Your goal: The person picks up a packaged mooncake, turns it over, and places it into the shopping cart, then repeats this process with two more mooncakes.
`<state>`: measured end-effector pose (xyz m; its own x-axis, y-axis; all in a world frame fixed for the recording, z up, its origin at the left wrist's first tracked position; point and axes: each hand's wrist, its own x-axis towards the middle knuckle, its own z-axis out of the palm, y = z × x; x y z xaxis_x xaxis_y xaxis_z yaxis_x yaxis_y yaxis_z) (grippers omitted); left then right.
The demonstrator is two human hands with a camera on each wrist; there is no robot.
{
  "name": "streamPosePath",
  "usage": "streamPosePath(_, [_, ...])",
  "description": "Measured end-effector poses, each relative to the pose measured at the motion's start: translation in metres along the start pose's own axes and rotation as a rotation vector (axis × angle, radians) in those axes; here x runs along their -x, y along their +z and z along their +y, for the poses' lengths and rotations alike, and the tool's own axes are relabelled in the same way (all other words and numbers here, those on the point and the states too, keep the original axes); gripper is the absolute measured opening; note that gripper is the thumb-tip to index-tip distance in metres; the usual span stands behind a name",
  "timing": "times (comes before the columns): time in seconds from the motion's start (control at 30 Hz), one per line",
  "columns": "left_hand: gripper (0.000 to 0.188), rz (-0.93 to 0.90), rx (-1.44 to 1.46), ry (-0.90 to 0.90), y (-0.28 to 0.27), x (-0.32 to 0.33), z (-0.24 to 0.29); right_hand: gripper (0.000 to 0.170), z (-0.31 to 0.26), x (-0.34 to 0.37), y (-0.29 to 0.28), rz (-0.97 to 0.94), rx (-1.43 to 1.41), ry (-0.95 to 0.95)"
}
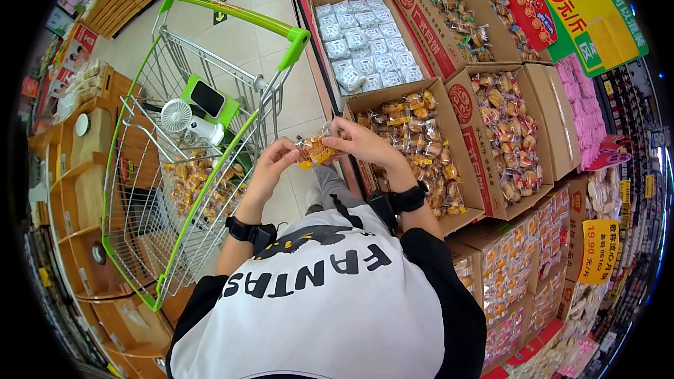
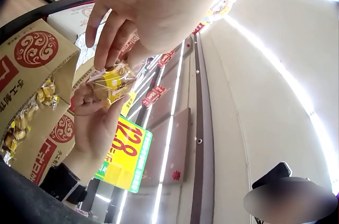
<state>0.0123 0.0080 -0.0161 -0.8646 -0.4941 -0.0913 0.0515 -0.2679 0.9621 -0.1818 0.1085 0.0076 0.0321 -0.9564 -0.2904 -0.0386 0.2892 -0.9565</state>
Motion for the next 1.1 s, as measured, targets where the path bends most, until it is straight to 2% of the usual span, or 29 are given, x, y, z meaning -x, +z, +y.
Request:
streamPosePath(0.1, [0.012,0.028,-0.008,-0.008,-0.001,0.000,-0.001,0.030,0.005,-0.004,0.003,0.021,0.130,-0.113])
streamPosePath(0.23, [0.016,0.028,-0.047,-0.024,-0.003,0.001,0.003,0.037,-0.006,0.002,0.006,0.003,0.105,-0.083])
streamPosePath(0.3, [0.016,0.026,-0.039,-0.033,-0.006,0.002,0.002,0.040,0.005,-0.003,0.008,0.034,0.144,-0.170])
streamPosePath(0.33, [0.016,0.023,-0.031,-0.040,-0.006,0.002,0.002,0.040,0.004,-0.002,0.008,0.033,0.145,-0.170])
streamPosePath(0.4, [0.017,0.028,-0.027,-0.047,-0.006,0.003,0.003,0.042,-0.003,0.000,0.009,0.088,0.222,-0.028])
streamPosePath(0.5, [0.017,0.035,-0.010,-0.061,-0.006,0.004,0.002,0.044,0.002,-0.005,0.008,0.106,0.304,-0.116])
streamPosePath(0.6, [0.017,0.027,0.014,-0.065,-0.006,0.004,0.002,0.042,-0.002,-0.006,0.016,0.188,0.218,-0.215])
streamPosePath(0.7, [0.017,0.016,0.027,-0.041,-0.006,0.004,0.002,0.040,-0.005,-0.006,0.018,0.260,0.254,-0.210])
streamPosePath(0.87, [0.018,-0.007,0.042,-0.025,-0.005,0.004,0.001,0.038,-0.006,-0.007,0.020,0.287,0.249,-0.250])
streamPosePath(0.97, [0.017,0.052,0.054,-0.045,-0.003,0.005,-0.001,0.038,0.000,-0.010,0.020,0.286,0.254,-0.239])
streamPosePath(1.1, [0.012,0.040,0.254,-0.084,-0.001,0.005,-0.001,0.039,0.007,-0.014,0.024,0.271,0.200,-0.284])
